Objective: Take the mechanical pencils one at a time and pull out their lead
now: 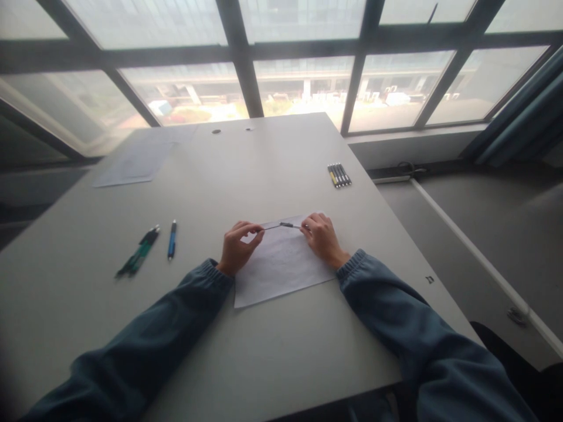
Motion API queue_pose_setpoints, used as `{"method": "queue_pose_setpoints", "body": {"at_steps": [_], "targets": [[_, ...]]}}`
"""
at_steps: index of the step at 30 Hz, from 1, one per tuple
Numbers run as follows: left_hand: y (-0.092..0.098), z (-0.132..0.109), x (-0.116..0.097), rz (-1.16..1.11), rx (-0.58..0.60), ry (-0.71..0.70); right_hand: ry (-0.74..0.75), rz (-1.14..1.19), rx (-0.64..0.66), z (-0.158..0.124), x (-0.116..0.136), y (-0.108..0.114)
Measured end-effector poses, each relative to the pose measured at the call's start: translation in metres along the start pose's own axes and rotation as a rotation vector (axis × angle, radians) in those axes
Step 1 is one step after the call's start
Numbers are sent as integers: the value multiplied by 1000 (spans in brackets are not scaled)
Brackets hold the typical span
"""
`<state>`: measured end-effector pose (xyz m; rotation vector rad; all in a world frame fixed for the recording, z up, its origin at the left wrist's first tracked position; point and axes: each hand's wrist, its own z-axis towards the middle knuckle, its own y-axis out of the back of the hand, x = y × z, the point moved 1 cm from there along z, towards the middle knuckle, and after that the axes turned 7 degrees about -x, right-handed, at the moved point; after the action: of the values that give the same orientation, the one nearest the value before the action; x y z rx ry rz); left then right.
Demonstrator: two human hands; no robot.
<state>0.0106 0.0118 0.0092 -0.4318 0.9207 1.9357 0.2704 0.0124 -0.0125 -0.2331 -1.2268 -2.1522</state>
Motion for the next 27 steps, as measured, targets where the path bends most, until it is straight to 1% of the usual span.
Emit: {"method": "queue_pose_setpoints", "body": {"at_steps": [4, 6, 9, 15, 22, 27], "targets": [[3, 1, 10, -15, -134, 142, -73, 52, -134, -1, -7, 3], [3, 1, 14, -24, -151, 179, -96, 60, -188, 0, -10, 5], [3, 2, 15, -21, -140, 179, -113, 56, -228, 0, -13, 7], [3, 1, 8, 0, -102, 115, -91, 35, -220, 0, -11, 10], [2, 1, 10, 8, -79, 102, -72, -3, -196, 0, -9, 13], [2, 1, 9, 3, -66, 87, -9, -69, -181, 0, -5, 16]]}}
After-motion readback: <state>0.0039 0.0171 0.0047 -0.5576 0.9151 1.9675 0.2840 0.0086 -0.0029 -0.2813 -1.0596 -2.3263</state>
